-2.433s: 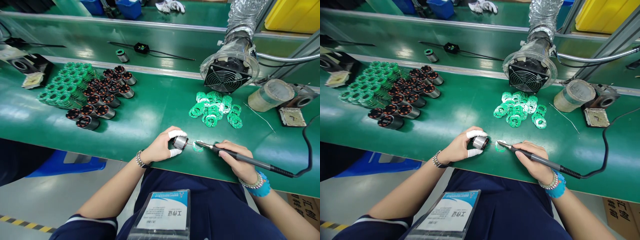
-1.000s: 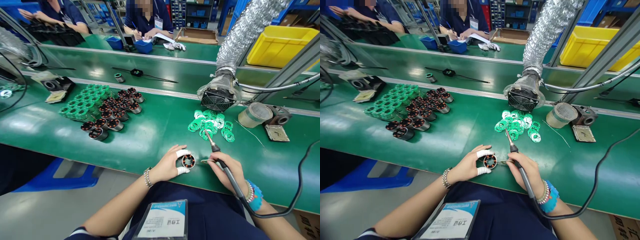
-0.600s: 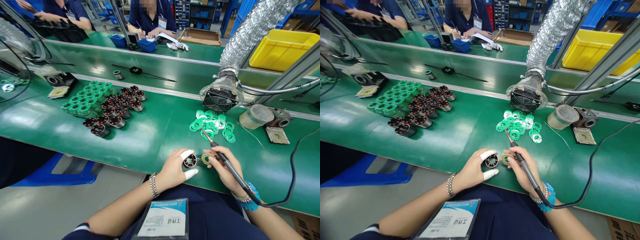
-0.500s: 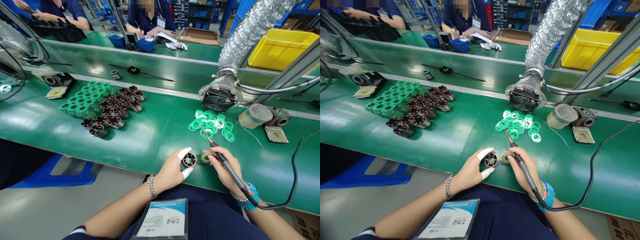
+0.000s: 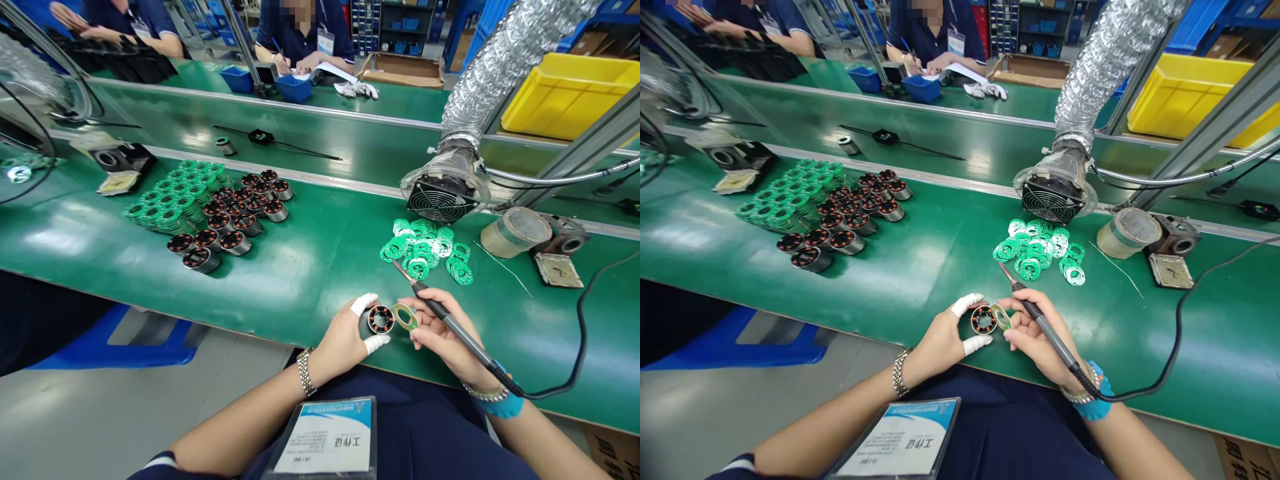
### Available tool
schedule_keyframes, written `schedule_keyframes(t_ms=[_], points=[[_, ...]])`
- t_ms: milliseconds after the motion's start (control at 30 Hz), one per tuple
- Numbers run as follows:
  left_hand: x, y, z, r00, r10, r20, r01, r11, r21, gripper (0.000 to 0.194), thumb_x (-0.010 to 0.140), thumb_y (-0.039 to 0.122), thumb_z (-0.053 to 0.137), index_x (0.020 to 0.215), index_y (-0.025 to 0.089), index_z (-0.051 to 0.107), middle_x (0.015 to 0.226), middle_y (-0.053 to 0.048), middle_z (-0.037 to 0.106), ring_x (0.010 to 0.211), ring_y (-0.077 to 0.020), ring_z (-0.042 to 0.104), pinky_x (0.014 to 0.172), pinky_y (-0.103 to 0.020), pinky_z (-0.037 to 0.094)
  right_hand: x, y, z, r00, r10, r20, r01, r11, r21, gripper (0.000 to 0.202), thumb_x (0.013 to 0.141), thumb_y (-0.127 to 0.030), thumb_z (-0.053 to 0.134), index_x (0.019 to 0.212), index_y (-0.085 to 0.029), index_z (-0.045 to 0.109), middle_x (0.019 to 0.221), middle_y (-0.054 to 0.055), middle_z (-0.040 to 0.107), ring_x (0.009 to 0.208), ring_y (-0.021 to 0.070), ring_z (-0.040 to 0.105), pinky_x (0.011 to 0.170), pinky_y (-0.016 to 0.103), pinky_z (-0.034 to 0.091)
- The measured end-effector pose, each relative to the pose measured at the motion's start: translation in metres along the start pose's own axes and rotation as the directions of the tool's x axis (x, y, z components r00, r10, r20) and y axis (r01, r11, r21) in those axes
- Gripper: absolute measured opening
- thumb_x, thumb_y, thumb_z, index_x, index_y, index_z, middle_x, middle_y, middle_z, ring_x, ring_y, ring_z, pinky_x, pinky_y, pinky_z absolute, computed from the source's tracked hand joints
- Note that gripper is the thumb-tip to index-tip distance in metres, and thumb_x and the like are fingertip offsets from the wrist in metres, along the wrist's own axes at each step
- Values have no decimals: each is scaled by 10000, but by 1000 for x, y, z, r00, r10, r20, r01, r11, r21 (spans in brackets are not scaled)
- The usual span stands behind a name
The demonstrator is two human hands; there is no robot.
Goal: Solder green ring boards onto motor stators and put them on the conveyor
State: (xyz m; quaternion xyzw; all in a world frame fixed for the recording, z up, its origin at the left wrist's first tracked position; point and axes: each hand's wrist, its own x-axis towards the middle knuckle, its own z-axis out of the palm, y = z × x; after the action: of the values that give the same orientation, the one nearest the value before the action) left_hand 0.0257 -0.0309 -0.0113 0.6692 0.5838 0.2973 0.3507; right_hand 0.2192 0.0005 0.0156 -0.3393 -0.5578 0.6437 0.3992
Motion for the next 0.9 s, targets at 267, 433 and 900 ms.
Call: schedule_keyframes(t_ms=[267,433,900], points=[[2,-3,-3,996,84,7,-84,996,-29,493,697,322,709,1132,189,518,1079,-82,589,992,-229,564,879,-403,468,9,1,-9,964,11,264,-7,1000,-14,452,785,-251,635,1149,-300,372,1273,99,493,634,72,542,498,209,503],[1,-3,0,999,35,-17,-35,999,-13,536,678,341,715,1142,186,497,1072,-90,590,980,-248,575,853,-415,477,13,1,-11,945,-19,327,61,991,-120,417,785,-302,645,1121,-273,401,1156,85,574,728,113,584,648,278,532],[0,-2,2,996,75,-56,-77,997,-30,446,700,323,702,1076,191,503,1043,-82,577,965,-237,565,839,-399,475,23,2,7,980,-122,158,195,741,-643,390,795,-267,620,1145,-239,452,1017,68,607,899,195,624,804,352,533]])
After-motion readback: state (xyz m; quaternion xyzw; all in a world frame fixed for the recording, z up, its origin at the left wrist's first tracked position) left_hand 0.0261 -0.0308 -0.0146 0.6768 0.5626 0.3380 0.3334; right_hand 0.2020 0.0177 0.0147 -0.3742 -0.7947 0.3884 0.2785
